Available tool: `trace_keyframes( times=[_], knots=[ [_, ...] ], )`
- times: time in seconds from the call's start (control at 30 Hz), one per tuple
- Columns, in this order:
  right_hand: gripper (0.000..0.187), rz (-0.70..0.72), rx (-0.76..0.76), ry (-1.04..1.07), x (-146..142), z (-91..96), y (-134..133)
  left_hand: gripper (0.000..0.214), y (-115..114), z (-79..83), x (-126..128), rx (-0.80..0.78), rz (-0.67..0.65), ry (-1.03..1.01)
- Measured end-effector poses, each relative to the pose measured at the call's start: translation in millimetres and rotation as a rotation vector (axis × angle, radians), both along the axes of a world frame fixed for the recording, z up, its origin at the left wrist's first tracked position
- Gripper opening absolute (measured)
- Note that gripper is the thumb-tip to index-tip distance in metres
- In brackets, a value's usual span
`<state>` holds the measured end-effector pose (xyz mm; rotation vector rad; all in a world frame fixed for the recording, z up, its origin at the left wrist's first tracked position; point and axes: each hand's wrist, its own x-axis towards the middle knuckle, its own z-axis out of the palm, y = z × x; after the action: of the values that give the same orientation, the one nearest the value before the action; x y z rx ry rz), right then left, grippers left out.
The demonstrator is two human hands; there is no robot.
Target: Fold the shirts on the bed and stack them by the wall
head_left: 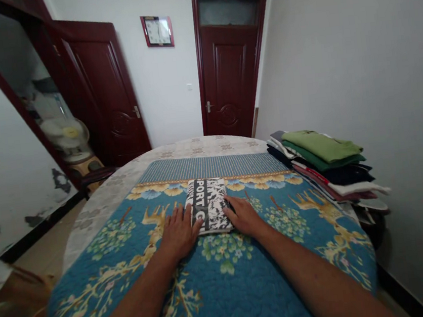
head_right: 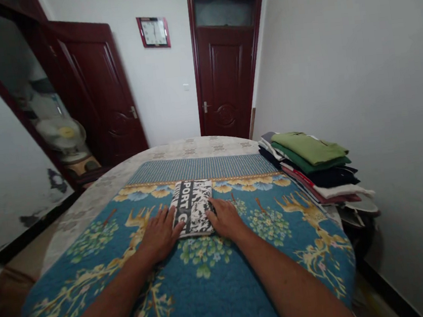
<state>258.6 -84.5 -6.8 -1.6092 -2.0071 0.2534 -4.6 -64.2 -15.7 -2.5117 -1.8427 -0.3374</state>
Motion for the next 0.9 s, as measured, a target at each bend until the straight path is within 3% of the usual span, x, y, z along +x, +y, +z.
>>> trace_keyframes(
  times=[0.13,0.27,0.5,0.77,0.9],
  knots=[
    [0.052,0.009,0.019,0.063,1,-1.9,1,0.084,-3,3.6,-1,-0.033,0.059,0.027],
    [0.052,0.004,0.032,0.122,0,-1.7,2,0.077,-1,9.6,-5,-0.024,0.079,0.037],
    [0.054,0.000,0.056,0.161,-2,-2.9,3,0.049,14,9.2,-20,0.124,-0.018,-0.113],
    [0.055,0.022,0.102,0.214,-2,-14.0,9,0.050,21,-0.2,-25,0.085,-0.072,-0.275],
    [0.066,0.027,0.132,0.230,1,-25.5,16,0.054,23,0.2,-28,0.092,-0.081,-0.293]
  ],
)
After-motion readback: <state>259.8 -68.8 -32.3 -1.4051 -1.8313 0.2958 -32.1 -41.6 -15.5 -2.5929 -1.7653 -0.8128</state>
